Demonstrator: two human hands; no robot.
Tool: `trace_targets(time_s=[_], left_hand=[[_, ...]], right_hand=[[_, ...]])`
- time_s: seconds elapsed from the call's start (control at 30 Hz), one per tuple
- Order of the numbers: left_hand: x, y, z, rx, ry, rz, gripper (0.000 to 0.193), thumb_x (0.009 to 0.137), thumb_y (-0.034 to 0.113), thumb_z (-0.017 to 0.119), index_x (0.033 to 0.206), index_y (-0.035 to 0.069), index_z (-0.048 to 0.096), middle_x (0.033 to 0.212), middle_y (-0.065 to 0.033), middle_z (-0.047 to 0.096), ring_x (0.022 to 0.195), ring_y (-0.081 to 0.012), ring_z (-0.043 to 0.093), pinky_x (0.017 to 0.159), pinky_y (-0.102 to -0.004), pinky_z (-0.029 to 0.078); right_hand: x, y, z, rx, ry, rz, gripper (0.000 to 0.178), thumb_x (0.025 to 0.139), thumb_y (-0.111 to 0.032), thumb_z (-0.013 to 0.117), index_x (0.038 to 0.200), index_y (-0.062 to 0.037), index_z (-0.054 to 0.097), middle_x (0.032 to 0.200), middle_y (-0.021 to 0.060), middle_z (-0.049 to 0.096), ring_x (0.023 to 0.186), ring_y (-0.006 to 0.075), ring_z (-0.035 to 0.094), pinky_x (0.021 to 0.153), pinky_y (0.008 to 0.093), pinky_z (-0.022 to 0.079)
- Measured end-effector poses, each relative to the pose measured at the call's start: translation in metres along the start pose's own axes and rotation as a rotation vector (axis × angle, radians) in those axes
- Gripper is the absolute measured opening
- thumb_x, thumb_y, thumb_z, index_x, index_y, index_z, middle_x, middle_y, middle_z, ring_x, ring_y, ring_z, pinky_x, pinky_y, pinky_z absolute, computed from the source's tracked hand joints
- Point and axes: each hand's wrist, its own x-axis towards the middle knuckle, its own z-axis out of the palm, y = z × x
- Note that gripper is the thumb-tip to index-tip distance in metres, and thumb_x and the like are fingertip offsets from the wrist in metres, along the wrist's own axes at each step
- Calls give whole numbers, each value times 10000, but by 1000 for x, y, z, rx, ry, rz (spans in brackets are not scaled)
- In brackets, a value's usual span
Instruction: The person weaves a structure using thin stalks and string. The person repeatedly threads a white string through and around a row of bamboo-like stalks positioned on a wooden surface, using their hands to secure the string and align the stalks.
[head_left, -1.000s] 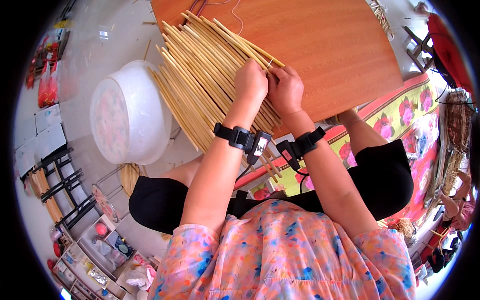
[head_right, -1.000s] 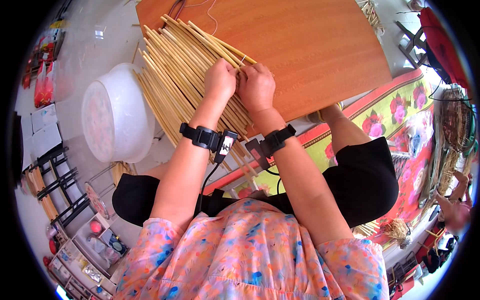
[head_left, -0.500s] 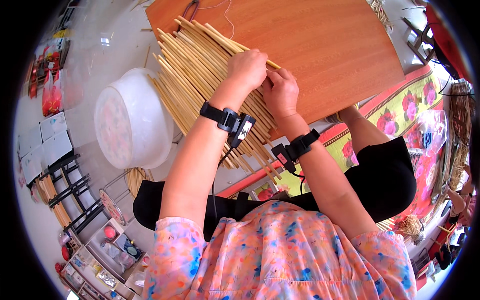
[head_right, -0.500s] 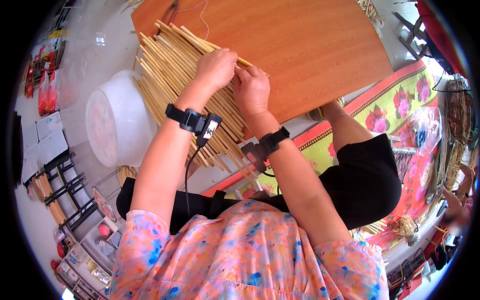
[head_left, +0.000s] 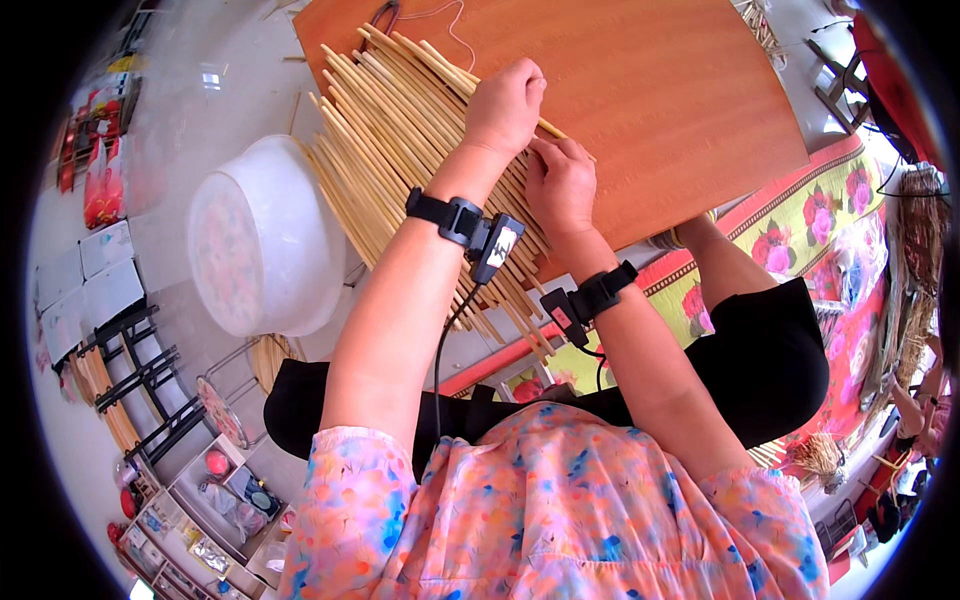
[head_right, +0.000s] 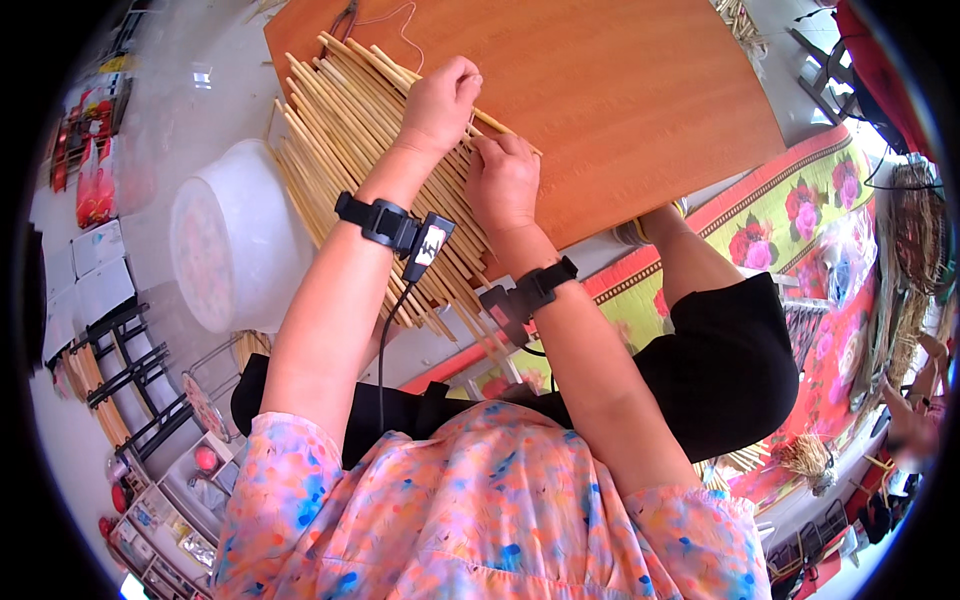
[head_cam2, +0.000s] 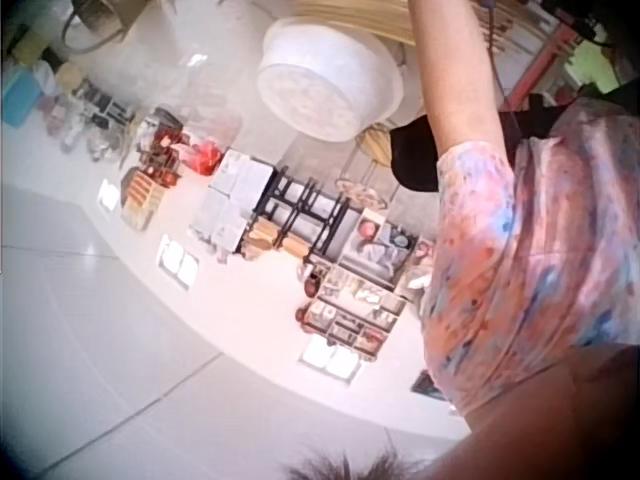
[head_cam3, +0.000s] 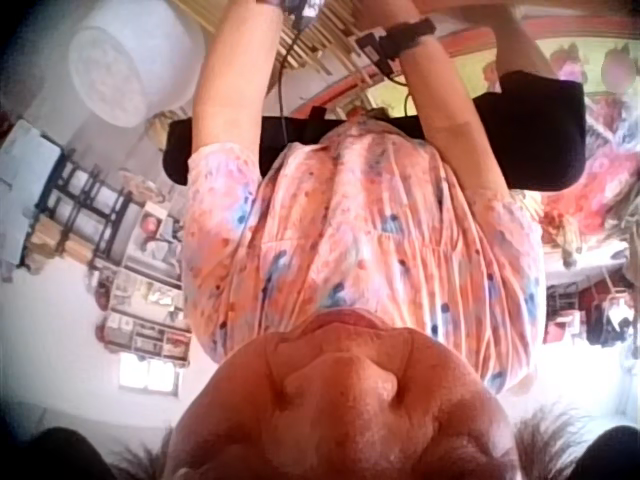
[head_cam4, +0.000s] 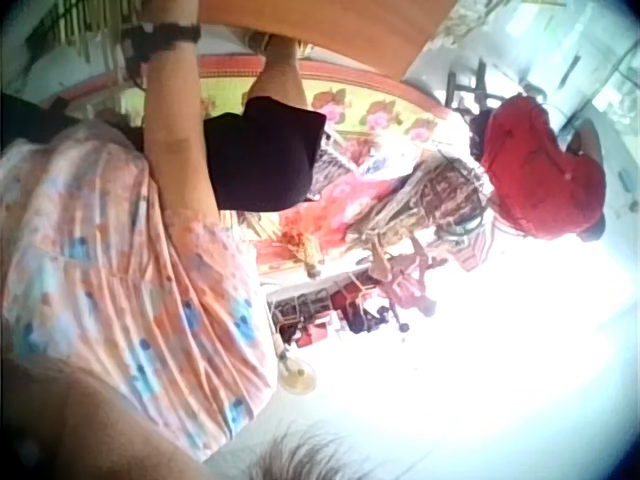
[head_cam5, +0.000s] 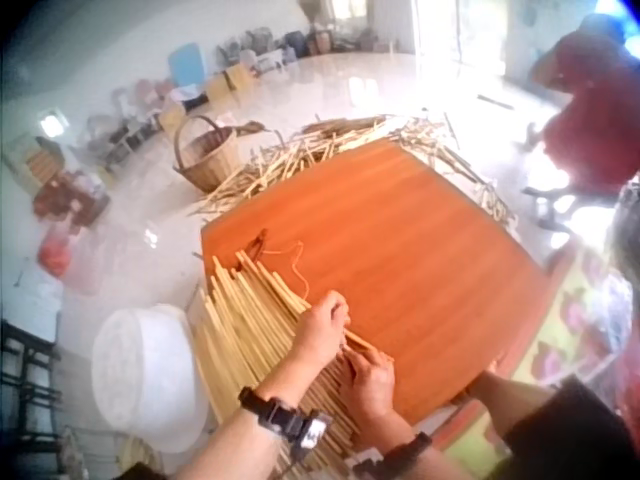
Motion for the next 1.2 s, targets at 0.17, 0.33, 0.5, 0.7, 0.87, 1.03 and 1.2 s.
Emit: trace_targets(time_s=[0.17, 0.33, 0.5, 0.7, 0.87, 1.03, 1.2], left_hand=[[-1, 10, -19, -535, -157, -435, 149, 1015, 199, 454, 1033, 63, 513, 765, -94, 634, 603, -151, 652, 493, -237, 505], [5, 19, -26, -786, -59, -332, 163, 1013, 210, 467, 1018, 53, 512, 793, -99, 637, 671, -187, 675, 581, -259, 546], [11, 29, -34, -900, 34, -287, 143, 1000, 173, 490, 999, 33, 518, 833, -117, 648, 712, -217, 685, 631, -279, 560], [-11, 23, -66, -903, 62, -258, 115, 984, 140, 519, 963, 30, 545, 842, -112, 656, 720, -204, 684, 649, -277, 565], [-24, 33, -74, -873, 43, -251, 108, 978, 128, 525, 962, 24, 552, 827, -109, 656, 713, -197, 683, 647, -268, 567], [-25, 25, -75, -933, 125, -269, 103, 975, 121, 523, 965, 23, 551, 835, -112, 657, 726, -205, 689, 647, -266, 566], [1, 20, -68, -839, 132, -251, 113, 977, 112, 513, 959, 4, 543, 828, -121, 655, 713, -212, 691, 625, -262, 559]], right_hand=[[0, -1, -4, -50, -31, 40, 106, 778, -99, 662, 871, -69, 703, 864, 86, 653, 869, 305, 618, 802, 423, 477], [-15, -15, -13, -174, -43, -39, 68, 790, -132, 637, 836, -119, 685, 840, 57, 616, 842, 268, 595, 752, 414, 436], [-21, -16, -16, -249, -17, -66, 57, 805, -160, 628, 831, -131, 669, 813, 42, 594, 809, 265, 588, 698, 423, 443], [-14, -6, -17, -306, -90, -28, 64, 813, -172, 620, 781, -120, 640, 822, 37, 618, 807, 265, 608, 674, 433, 466], [-5, -10, -14, -355, -181, 39, 96, 827, -179, 589, 778, -122, 649, 839, 49, 635, 829, 266, 630, 683, 425, 477], [2, -17, -18, -348, -239, 134, 131, 832, -185, 574, 781, -116, 674, 835, 60, 637, 833, 275, 642, 705, 429, 496], [5, -21, -21, -337, -268, 160, 138, 829, -176, 571, 785, -109, 684, 830, 64, 637, 818, 283, 643, 706, 426, 507]])
